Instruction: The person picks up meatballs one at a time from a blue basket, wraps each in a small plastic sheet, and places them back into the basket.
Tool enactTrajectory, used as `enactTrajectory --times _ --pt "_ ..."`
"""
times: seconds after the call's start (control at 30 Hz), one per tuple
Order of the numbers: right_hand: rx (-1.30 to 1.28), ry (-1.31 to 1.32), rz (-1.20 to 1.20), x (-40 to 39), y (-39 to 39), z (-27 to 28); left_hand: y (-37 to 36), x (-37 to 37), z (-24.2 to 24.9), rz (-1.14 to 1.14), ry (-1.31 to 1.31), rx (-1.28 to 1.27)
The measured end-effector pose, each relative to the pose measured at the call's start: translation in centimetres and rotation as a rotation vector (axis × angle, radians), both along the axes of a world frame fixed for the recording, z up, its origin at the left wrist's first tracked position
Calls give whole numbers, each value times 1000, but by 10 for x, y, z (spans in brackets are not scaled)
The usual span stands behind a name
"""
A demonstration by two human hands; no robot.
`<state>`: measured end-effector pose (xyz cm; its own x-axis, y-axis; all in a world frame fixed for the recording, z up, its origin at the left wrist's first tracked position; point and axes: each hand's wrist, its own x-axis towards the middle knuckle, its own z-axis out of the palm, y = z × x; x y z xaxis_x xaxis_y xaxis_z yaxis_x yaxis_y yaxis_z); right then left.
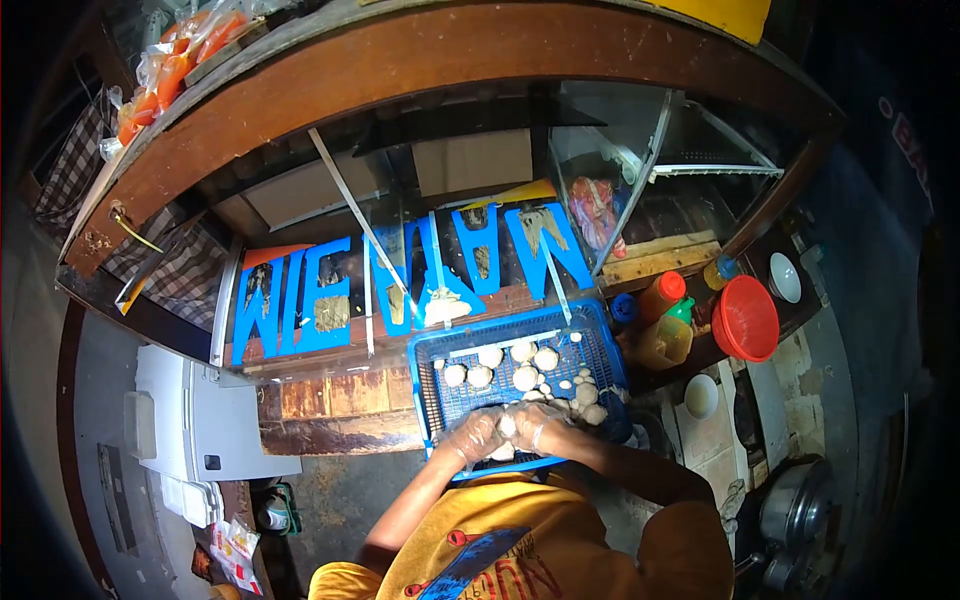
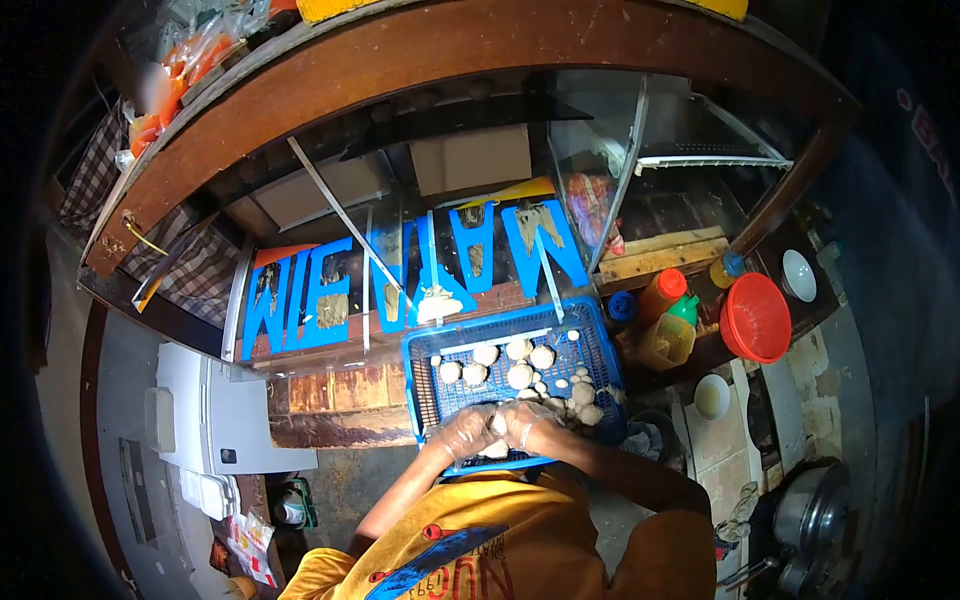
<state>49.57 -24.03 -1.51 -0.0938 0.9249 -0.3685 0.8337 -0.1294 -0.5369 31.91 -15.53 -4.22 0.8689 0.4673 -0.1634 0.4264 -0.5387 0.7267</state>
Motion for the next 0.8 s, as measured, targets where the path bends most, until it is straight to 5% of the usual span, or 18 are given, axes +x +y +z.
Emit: enactTrajectory --times 0.33,0.43,0.8 --pt "161 171 -105 15 8 22 10 -5 62 121 -147 -28" --pt "445 261 -44 23 12 24 12 -4 78 162 -103 8" --pt "524 260 -98 33 40 66 25 5 109 288 -286 44"
